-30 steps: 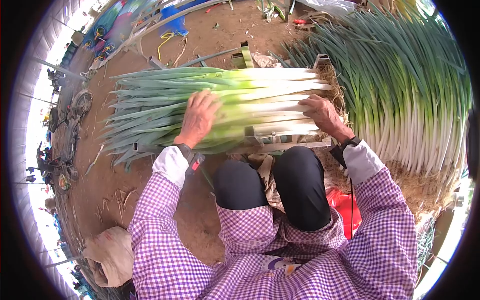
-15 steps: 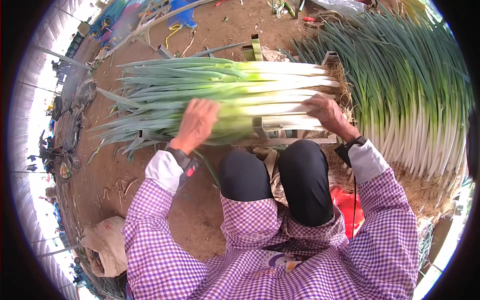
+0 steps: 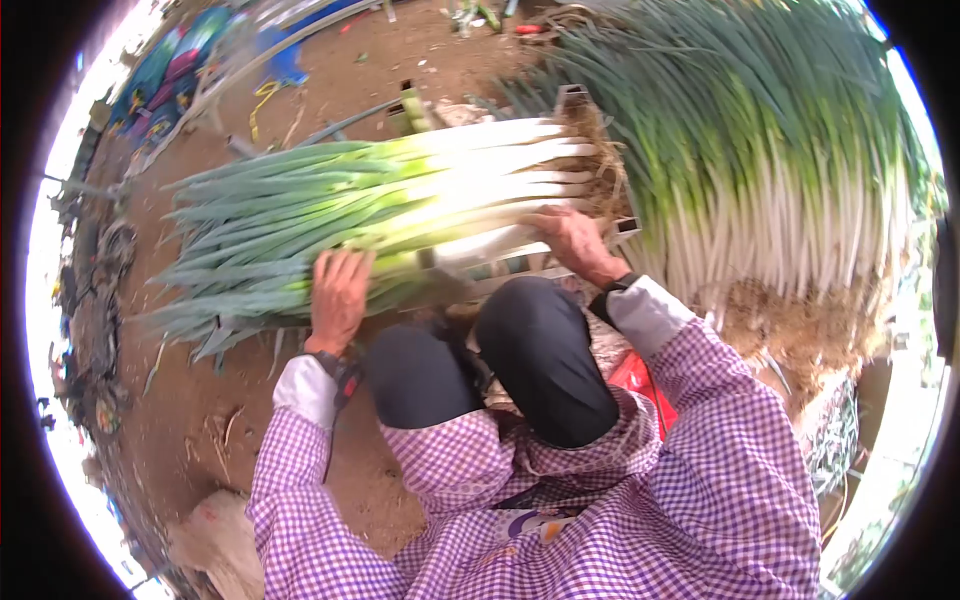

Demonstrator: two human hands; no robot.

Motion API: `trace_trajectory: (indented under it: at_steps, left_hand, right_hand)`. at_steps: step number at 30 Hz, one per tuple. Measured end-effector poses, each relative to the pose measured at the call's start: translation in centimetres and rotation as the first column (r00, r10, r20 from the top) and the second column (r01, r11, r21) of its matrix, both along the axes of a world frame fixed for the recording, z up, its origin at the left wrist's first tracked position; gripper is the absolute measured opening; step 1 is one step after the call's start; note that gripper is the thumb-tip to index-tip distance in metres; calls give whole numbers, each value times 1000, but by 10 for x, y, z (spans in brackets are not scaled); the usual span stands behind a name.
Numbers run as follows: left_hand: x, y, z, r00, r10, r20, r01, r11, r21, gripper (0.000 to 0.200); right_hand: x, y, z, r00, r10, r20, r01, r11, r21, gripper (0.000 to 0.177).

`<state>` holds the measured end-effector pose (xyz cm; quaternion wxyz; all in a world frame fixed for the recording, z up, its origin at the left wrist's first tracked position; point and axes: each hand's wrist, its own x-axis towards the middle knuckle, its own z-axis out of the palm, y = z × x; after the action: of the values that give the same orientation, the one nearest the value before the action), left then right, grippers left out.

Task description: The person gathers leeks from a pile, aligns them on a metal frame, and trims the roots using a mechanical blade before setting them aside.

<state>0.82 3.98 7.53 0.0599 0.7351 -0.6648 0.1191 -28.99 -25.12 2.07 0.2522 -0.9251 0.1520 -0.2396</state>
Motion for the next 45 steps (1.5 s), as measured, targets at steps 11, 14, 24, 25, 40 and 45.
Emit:
trace_trajectory:
  at_steps: [11, 14, 24, 25, 40, 45]
  left_hand:
    - [-9, 2, -12, 999, 14, -32, -16, 999, -36, 47]
    - [-16, 2, -17, 996, 49, -74, -52, 998, -46, 49]
    - [-23, -9, -82, 994, 103, 42, -94, 980, -174, 44]
    - [-18, -9, -91, 989, 130, 72, -117, 979, -167, 41]
    - [-12, -8, -71, 989, 102, -109, -94, 992, 81, 52]
    - [-3, -8, -82, 979, 188, -78, -175, 974, 147, 60]
  right_hand:
    - [0, 8, -10, 995, -84, 49, 84, 996, 7, 27]
    - [-1, 15, -6, 994, -111, 11, 111, 992, 55, 26]
    - [-4, 24, -8, 977, -116, 177, 119, 993, -11, 27]
    - [-5, 25, -10, 981, -129, 144, 130, 992, 5, 29]
    - [-113, 58, 21, 927, -308, 215, 291, 951, 105, 45]
    - [-222, 21, -69, 603, -747, -280, 771, 636, -35, 71]
